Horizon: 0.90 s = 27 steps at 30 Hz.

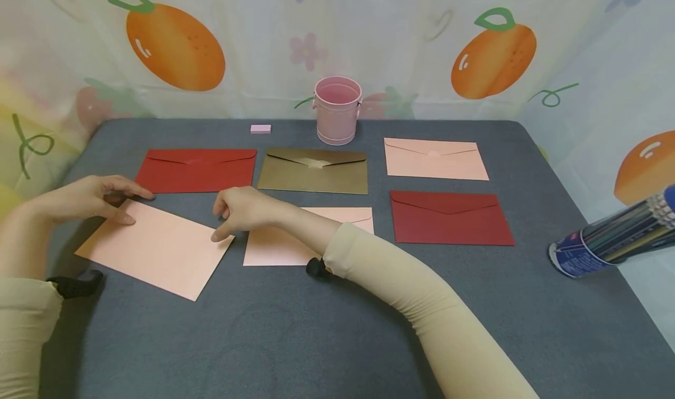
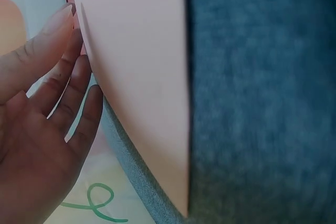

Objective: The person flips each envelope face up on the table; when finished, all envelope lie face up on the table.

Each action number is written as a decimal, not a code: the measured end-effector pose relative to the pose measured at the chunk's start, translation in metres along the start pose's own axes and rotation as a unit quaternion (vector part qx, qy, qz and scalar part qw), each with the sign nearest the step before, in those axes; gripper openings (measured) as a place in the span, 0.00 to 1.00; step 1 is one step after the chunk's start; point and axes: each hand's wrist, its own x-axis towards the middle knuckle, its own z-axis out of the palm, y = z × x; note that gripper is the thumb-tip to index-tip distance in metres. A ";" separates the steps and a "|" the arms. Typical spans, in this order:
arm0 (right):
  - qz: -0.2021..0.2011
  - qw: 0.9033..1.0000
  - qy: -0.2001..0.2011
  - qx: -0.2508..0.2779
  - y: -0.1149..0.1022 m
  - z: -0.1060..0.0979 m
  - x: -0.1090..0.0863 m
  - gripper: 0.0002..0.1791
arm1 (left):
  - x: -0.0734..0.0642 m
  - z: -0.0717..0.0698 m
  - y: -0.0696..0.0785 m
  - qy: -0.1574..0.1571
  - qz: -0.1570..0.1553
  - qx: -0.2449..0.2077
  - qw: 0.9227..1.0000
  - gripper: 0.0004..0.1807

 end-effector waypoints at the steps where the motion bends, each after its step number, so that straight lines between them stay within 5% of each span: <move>1: -0.004 1.000 -0.002 -0.007 0.000 0.001 0.001 0.28 | 0.000 0.000 0.000 -0.002 -0.001 -0.002 1.000 0.26; 8: -0.044 0.994 -0.015 -0.103 -0.001 0.013 0.004 0.31 | 0.000 0.002 -0.004 -0.009 0.000 -0.002 1.000 0.25; 15: -0.021 0.983 -0.012 -0.180 -0.006 0.021 0.002 0.31 | 0.001 0.007 -0.004 0.009 0.026 0.010 1.000 0.20; 19: -0.008 0.979 -0.009 -0.206 -0.009 0.023 0.000 0.29 | 0.004 0.010 0.000 0.009 0.039 0.034 0.999 0.20; 27: -0.008 0.979 0.001 -0.204 -0.009 0.024 -0.002 0.20 | 0.007 0.013 0.006 -0.002 0.014 0.064 0.998 0.21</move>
